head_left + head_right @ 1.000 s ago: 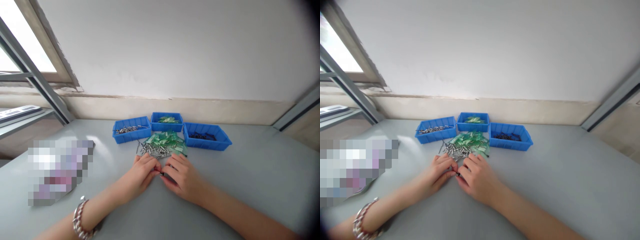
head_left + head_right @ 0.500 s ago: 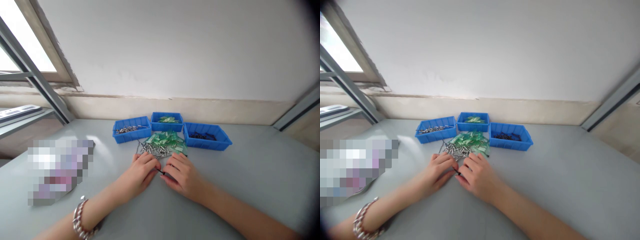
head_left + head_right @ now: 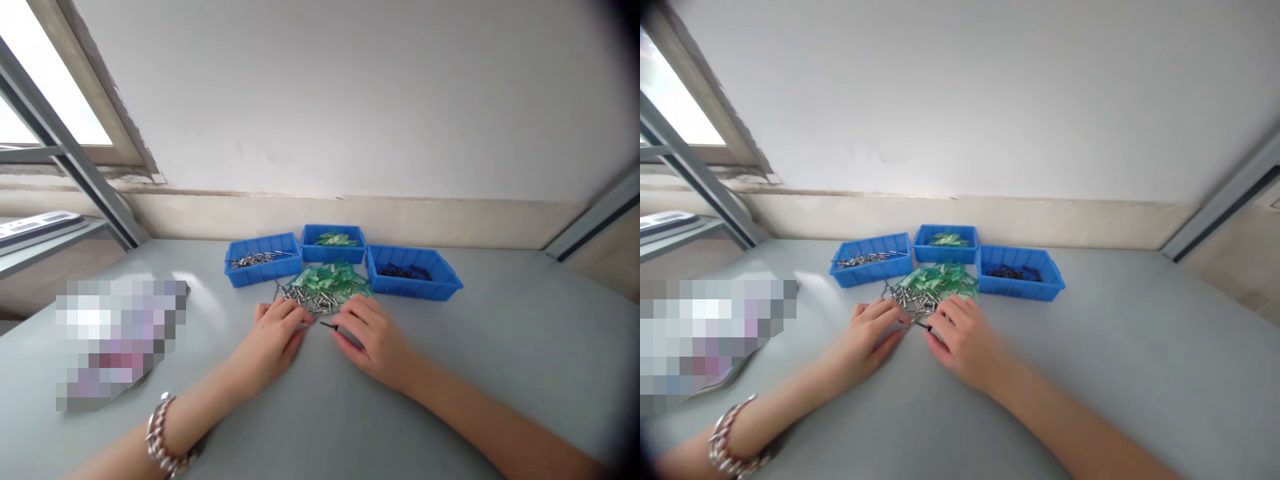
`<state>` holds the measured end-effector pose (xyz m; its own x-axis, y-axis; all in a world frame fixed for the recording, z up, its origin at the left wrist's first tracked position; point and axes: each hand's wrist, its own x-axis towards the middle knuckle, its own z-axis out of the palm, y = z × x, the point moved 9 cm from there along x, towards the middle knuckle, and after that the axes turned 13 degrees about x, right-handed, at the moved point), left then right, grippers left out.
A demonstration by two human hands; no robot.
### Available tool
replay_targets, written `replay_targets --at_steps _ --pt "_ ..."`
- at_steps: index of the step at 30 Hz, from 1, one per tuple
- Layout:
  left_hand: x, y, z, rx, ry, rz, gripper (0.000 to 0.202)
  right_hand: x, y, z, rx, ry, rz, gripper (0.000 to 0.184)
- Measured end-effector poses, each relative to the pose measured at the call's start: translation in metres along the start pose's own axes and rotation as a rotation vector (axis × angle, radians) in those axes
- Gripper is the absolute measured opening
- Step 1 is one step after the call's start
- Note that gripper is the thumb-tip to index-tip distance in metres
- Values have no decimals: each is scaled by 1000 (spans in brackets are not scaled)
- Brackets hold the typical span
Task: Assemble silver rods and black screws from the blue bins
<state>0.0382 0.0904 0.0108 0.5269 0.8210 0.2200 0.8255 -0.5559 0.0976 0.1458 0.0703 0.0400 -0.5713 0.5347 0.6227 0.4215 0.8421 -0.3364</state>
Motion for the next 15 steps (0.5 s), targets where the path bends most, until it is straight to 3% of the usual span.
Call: replay_targets --at_steps 7,15 --pt "1 -1 2 0 -18 -9 20 0 31 -43 -166 260 96 11" --pt "1 -1 8 9 -54 12 21 -16 66 -93 -576 500 287 17"
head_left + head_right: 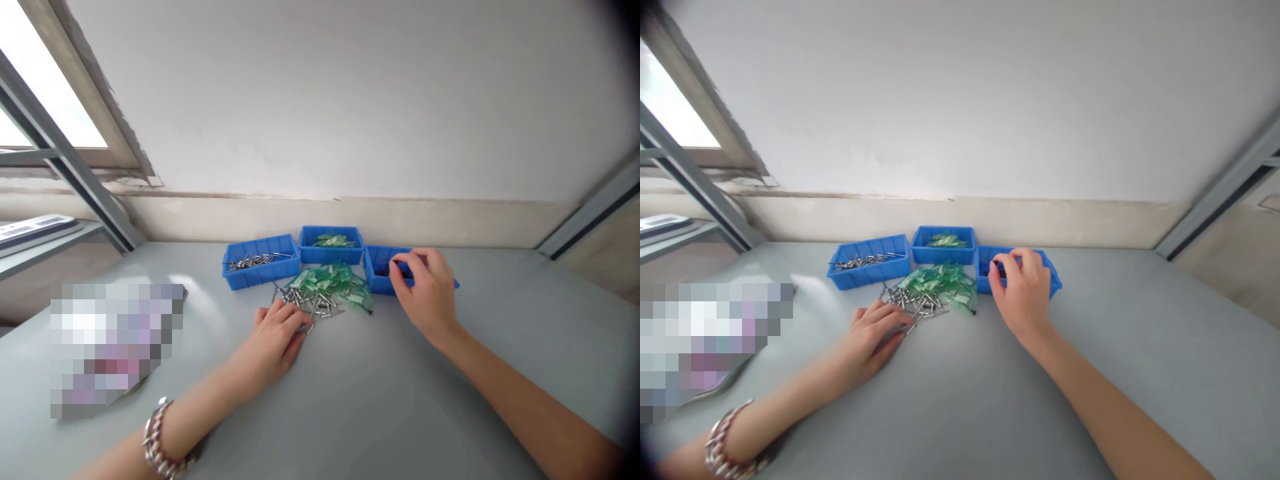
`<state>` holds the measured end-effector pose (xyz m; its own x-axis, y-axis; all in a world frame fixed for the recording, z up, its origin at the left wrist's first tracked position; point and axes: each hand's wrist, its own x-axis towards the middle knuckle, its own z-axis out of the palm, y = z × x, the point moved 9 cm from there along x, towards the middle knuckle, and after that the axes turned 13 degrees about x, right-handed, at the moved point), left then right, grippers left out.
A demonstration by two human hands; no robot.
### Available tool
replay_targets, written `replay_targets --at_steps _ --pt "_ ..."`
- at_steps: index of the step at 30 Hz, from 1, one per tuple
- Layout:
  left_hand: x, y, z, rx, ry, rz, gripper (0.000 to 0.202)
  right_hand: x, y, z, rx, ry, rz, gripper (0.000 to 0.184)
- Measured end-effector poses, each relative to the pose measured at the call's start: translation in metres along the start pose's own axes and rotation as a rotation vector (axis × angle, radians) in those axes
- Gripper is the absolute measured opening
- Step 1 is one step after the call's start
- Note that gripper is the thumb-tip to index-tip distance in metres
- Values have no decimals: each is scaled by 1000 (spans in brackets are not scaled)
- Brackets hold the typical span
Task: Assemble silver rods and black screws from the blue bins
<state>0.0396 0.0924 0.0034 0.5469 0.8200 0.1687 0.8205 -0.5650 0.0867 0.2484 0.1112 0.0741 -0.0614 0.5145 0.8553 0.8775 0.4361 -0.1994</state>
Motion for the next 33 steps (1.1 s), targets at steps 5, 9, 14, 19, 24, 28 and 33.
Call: replay_targets --at_steps 5,9,14,19,24,28,33 --pt "0 1 -2 7 51 27 20 -5 25 11 -159 -97 114 17" --pt "-1 2 -3 1 62 32 22 -8 24 21 -166 -177 102 20" --pt "-3 5 -6 -61 89 48 27 -6 -2 20 -76 -190 -19 20" --pt "-4 13 -14 -126 140 117 29 -5 -19 19 48 -237 -32 17" --pt "-7 21 -22 -133 170 172 28 -23 -61 36 471 -578 -132 14" --pt "-9 25 -25 -123 184 204 29 -45 -90 45 634 -819 -131 14" --pt "-10 29 -28 -139 192 235 25 -57 -99 51 638 -910 -141 13"
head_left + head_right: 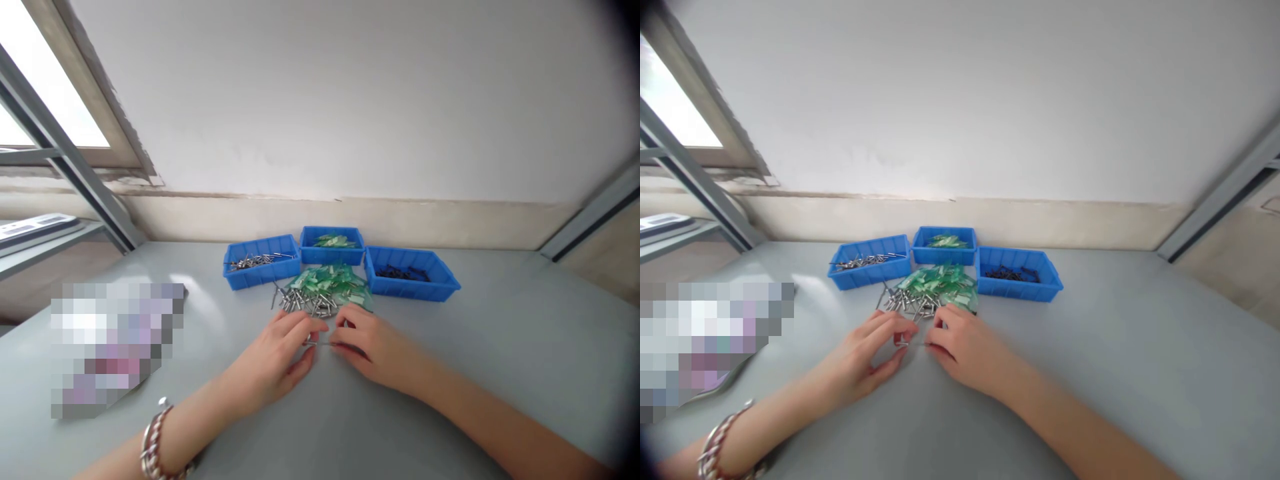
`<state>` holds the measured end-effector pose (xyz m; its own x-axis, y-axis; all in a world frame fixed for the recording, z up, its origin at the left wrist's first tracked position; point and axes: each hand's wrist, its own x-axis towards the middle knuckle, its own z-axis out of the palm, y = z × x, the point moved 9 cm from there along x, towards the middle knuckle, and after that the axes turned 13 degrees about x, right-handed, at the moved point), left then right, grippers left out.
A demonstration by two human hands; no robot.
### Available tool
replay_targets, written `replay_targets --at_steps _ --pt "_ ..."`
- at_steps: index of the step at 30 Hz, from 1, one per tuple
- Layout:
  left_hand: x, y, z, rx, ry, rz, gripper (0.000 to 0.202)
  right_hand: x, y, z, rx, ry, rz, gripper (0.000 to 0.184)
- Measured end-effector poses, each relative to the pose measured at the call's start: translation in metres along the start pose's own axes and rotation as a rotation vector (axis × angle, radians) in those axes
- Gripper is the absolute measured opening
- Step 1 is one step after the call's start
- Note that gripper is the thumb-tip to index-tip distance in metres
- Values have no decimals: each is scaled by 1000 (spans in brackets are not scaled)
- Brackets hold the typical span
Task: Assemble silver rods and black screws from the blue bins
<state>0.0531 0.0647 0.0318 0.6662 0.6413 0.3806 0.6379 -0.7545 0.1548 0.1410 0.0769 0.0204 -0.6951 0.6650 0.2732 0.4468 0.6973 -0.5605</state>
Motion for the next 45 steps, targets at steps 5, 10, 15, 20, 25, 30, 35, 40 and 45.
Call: replay_targets --at_steps 5,10,15,20,25,30,35,40,45 --pt "1 2 -1 -44 2 3 25 0 -4 -2 19 24 -37 13" --pt "-1 0 0 -70 -3 -12 27 1 -6 -1 16 30 -56 12" --pt "-1 -3 -1 -21 13 -31 26 0 -2 -3 38 101 -73 18" --pt "1 -11 -5 39 32 -106 15 -1 5 -7 101 162 -77 18" --pt "1 -16 -6 64 24 -163 6 1 8 -9 133 185 -66 19" --pt "1 -13 -6 58 34 -149 5 1 9 -8 107 169 -37 19" --pt "0 -11 -7 30 40 -131 6 1 8 -7 81 160 -35 19" --pt "0 -6 -9 -8 63 -89 6 1 9 -4 68 153 -43 18" --pt "1 -2 -11 -25 77 -51 7 1 11 -1 71 134 -32 17"
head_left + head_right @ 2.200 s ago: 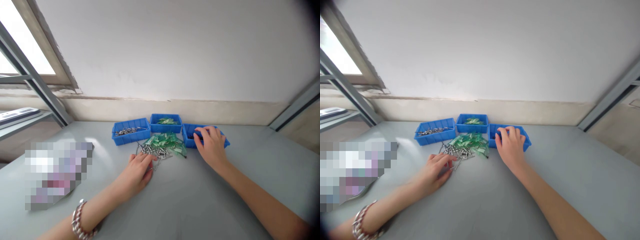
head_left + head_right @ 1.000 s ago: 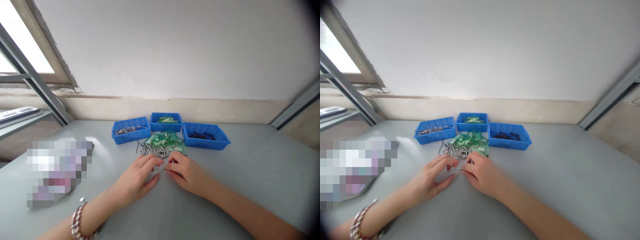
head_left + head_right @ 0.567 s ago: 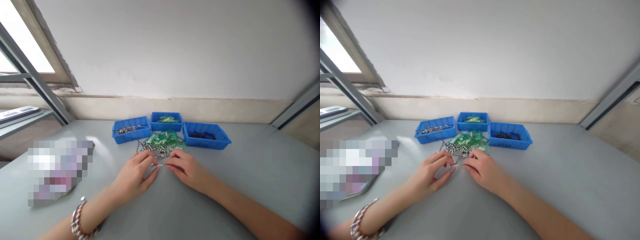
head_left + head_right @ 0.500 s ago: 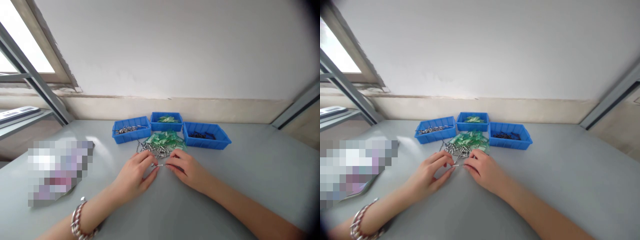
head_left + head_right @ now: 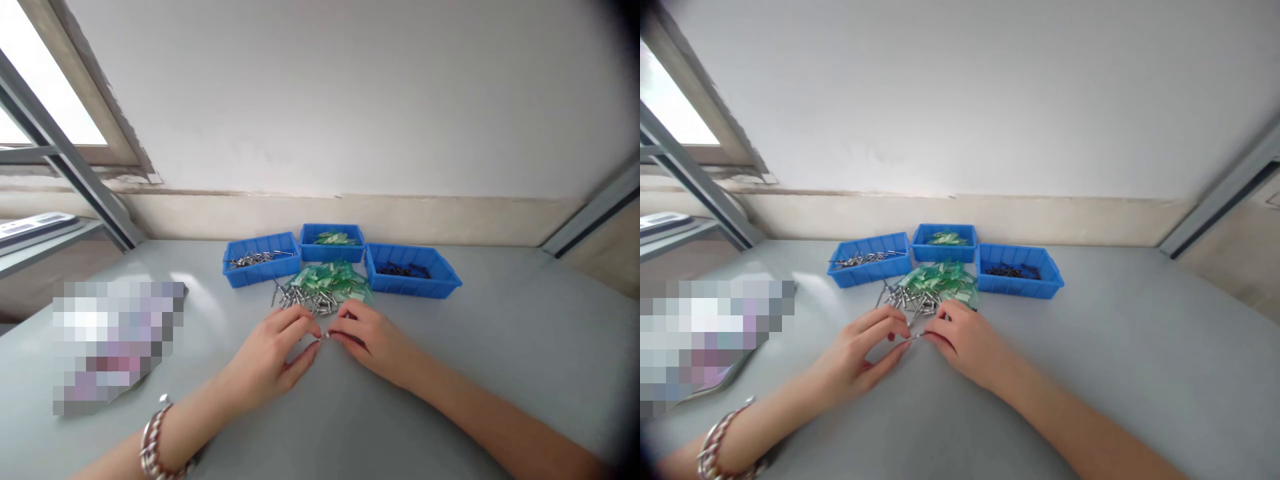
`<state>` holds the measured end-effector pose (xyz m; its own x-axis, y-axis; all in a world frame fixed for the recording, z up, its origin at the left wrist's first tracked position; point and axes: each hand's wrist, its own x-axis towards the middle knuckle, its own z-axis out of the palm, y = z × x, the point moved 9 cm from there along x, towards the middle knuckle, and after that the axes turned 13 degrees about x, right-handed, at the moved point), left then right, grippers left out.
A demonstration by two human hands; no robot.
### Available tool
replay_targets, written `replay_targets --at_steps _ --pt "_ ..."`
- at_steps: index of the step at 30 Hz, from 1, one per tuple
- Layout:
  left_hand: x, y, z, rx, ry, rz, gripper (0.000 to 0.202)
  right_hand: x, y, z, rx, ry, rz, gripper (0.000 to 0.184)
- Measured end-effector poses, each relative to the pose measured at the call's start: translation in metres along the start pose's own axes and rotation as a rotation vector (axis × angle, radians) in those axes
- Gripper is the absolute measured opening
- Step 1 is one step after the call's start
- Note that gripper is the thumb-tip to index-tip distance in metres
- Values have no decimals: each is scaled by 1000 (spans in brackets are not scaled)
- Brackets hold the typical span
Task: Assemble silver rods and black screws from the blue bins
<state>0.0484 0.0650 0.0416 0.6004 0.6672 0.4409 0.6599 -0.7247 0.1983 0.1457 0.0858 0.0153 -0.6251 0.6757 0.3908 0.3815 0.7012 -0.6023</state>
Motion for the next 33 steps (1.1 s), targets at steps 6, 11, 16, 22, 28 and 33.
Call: replay_targets --at_steps 6,11,16,22,28,33 --pt "0 1 -1 5 12 14 7 -1 1 3 -10 -15 4 17" --pt "-1 3 -2 2 32 34 6 -1 0 3 -26 -6 -20 17" --pt "-2 4 -4 2 58 52 9 0 -1 2 -30 4 -32 17" --pt "-1 5 -5 -1 77 68 9 0 -1 3 -34 1 -37 17" --pt "-2 8 -6 -23 85 93 9 0 -3 3 -43 -2 -50 17" --pt "-2 9 -6 -45 82 108 11 0 -3 2 -40 -2 -43 18"
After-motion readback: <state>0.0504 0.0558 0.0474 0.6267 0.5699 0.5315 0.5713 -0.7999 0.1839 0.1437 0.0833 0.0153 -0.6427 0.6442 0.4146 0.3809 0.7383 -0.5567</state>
